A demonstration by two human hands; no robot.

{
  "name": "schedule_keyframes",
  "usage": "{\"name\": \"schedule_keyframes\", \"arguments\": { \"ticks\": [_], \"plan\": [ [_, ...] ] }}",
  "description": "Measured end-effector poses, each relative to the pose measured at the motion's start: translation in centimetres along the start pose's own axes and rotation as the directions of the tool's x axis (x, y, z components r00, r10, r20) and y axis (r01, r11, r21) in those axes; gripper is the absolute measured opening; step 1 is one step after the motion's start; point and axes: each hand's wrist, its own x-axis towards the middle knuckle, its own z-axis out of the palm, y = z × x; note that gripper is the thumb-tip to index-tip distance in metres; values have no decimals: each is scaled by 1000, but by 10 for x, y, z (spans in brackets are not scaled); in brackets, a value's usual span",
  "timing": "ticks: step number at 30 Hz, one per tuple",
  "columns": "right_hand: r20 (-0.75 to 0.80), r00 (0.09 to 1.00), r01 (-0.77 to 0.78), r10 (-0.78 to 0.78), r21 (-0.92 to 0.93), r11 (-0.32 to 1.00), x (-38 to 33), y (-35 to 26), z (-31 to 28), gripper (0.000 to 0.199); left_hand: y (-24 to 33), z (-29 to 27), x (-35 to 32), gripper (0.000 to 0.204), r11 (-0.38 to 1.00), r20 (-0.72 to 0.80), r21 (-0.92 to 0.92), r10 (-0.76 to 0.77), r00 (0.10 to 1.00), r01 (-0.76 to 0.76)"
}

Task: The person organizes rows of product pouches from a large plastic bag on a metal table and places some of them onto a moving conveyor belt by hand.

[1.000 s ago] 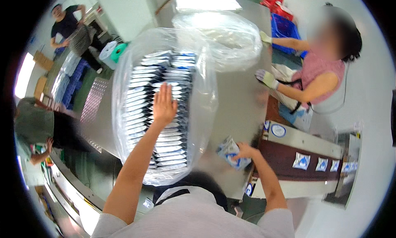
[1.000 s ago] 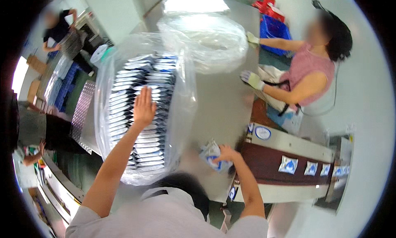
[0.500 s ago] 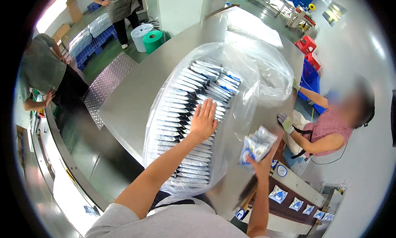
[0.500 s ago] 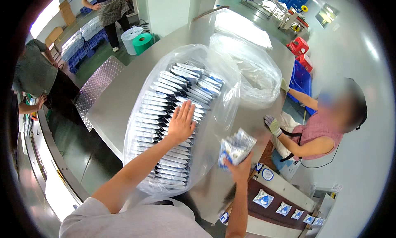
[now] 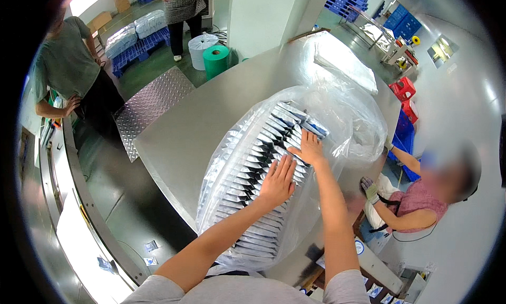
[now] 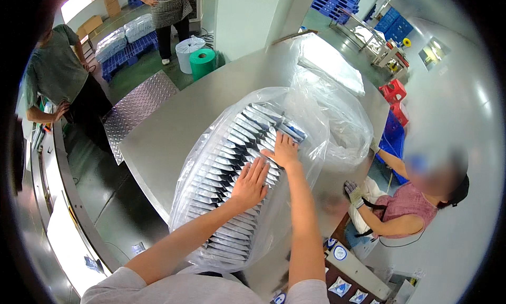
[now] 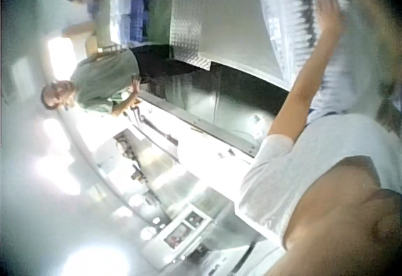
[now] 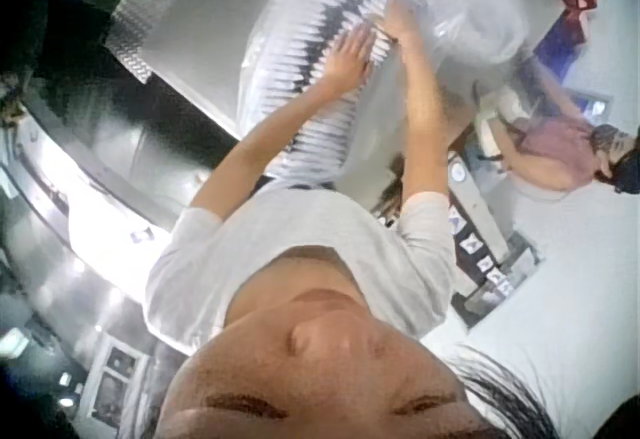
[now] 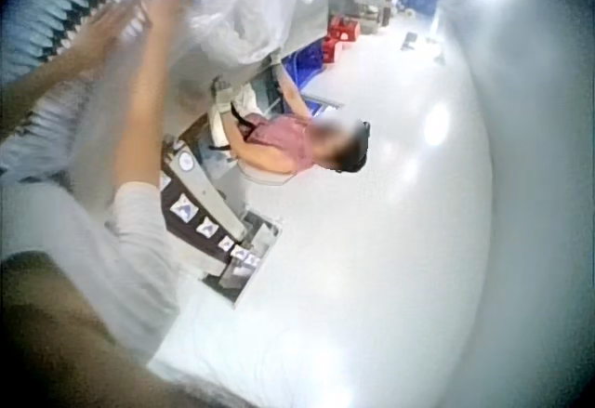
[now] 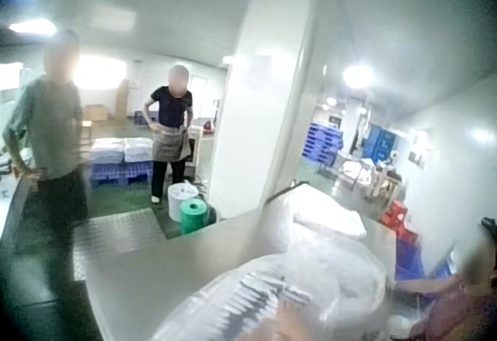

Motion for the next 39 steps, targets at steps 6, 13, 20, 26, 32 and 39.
{"name": "schedule_keyframes", "arguments": {
  "ticks": [6,13,20,26,32,39],
  "plan": [
    [-247,968,-16,49,132,991,-46,8,-15,67,-1,-1,1,62,1000,-3,-10,8,1000,-8],
    [-667,590,3,456,566,824,-226,-14,20,27,-1,10,3,65,999,16,36,3,1000,-4],
    [184,910,-412,371,299,861,-432,-77,143,28,-6,19,2,61,985,37,170,16,999,-22],
    [267,827,-557,495,264,788,-502,-109,209,37,-6,24,4,60,974,56,210,70,996,-80],
    [283,759,-648,586,246,721,-487,-111,217,42,-7,25,-8,60,969,36,201,136,990,-140],
    [215,781,-625,587,273,732,-496,-111,216,43,0,16,-43,59,961,148,244,93,985,-128]
  ]
}}
